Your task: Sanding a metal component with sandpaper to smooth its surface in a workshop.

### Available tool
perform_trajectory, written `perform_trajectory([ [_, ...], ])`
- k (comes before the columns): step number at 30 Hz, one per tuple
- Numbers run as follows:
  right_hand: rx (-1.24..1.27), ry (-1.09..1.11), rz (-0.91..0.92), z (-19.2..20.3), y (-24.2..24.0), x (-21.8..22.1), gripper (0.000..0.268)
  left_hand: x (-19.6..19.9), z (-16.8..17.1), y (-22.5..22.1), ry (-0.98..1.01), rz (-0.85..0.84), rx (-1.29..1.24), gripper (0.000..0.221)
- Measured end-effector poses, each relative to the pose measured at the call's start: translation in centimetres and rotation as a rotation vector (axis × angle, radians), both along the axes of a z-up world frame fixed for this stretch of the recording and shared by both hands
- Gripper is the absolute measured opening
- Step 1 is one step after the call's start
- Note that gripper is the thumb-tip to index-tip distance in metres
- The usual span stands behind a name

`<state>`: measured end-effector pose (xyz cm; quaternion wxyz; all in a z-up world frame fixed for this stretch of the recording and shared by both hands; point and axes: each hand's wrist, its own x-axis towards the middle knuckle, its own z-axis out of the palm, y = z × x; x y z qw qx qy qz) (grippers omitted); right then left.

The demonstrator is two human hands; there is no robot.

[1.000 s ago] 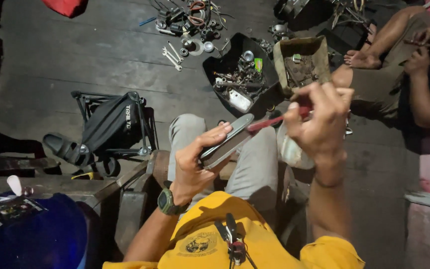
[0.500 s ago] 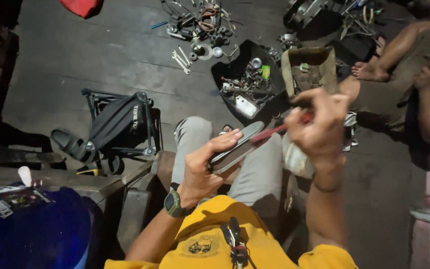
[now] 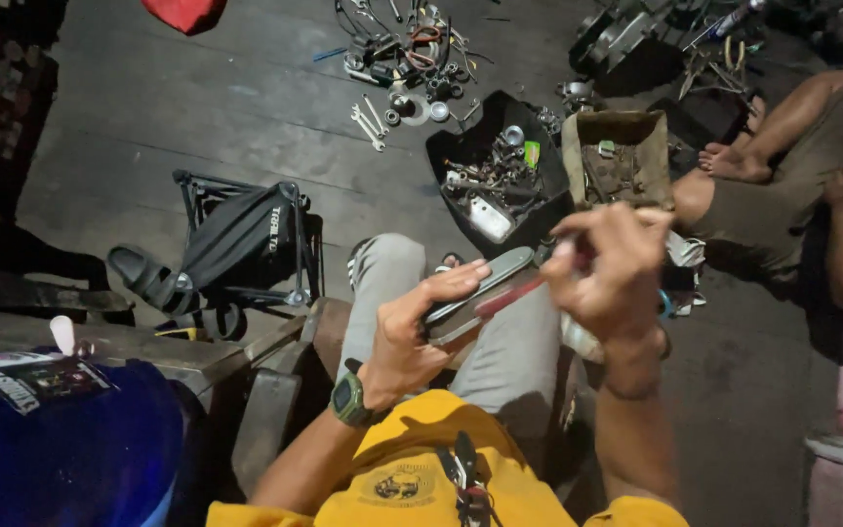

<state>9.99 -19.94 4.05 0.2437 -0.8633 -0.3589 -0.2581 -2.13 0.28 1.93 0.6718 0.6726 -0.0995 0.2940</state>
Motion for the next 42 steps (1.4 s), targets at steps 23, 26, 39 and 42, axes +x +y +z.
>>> perform_trajectory([
  [23, -0.070, 0.004, 0.173, 4.1, 8.1, -0.5, 0.013, -3.3, 0.8, 4.2, 0.061, 0.166, 0.076, 0.043],
  [26, -0.048, 0.024, 0.215, 3.9, 8.7, 0.2, 0.012, -3.6, 1.1, 4.6, 0.041, 0.207, 0.077, 0.040],
  [39, -0.107, -0.061, 0.166, 2.5, 9.6, 1.8, 0.010, -3.2, 0.8, 5.0, 0.049, 0.293, 0.049, 0.039],
  [42, -0.087, 0.003, 0.254, 2.5, 10.6, 0.7, 0.010, -2.9, 0.7, 4.8, 0.048, 0.306, 0.116, 0.043],
])
